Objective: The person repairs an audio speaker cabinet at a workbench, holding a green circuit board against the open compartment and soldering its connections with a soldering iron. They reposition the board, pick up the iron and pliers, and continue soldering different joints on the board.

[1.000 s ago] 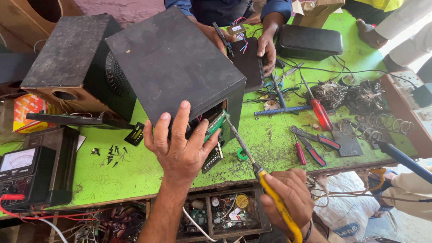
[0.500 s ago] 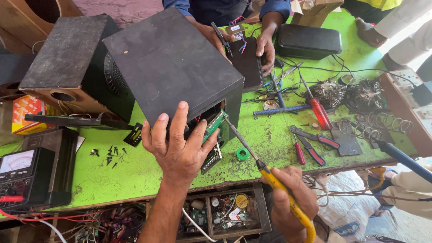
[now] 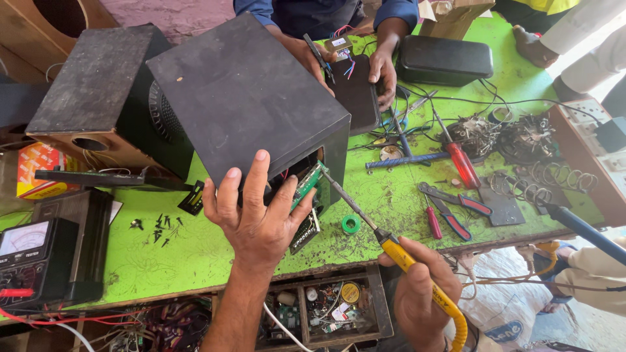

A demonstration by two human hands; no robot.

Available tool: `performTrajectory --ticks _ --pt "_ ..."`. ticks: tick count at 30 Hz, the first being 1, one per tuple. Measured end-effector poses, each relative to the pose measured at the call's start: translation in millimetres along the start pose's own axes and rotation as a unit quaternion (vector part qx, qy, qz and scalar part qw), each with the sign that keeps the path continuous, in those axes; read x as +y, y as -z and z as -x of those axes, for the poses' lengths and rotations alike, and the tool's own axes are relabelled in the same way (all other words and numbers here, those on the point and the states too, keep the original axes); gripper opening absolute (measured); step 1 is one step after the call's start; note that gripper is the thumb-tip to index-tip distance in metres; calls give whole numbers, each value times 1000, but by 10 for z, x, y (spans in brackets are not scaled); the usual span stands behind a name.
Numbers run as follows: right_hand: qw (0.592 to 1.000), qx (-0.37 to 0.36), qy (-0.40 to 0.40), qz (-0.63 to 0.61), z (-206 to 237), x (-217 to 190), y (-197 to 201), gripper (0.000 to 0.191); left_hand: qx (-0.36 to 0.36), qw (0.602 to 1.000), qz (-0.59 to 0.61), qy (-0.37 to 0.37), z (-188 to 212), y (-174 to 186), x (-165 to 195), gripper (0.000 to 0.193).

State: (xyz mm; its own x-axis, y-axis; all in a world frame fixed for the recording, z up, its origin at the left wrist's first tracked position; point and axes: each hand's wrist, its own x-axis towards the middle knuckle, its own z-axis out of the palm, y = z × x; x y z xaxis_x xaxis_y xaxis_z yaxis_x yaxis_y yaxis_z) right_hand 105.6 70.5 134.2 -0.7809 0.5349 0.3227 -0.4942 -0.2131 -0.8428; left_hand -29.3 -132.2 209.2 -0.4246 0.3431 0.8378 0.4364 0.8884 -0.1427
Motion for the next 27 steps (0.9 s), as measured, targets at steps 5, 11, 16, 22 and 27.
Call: performTrajectory --ticks 5,11,16,22,27 --pt "999 -8 -31 -23 -54 16 111 49 -3 1000 6 4 14 -6 7 32" --pt "999 -9 -33 -33 -114 20 160 46 -3 1000 5 3 21 -8 1 31" --pt "988 2 -79 -135 -203 4 242 45 3 1000 2 2 12 -6 3 31" --pt "978 -11 -95 -183 -418 -1 331 41 -2 1000 2 1 0 13 1 30" --pt "956 10 -159 -246 -516 14 285 37 -12 1000 6 7 1 36 10 29"
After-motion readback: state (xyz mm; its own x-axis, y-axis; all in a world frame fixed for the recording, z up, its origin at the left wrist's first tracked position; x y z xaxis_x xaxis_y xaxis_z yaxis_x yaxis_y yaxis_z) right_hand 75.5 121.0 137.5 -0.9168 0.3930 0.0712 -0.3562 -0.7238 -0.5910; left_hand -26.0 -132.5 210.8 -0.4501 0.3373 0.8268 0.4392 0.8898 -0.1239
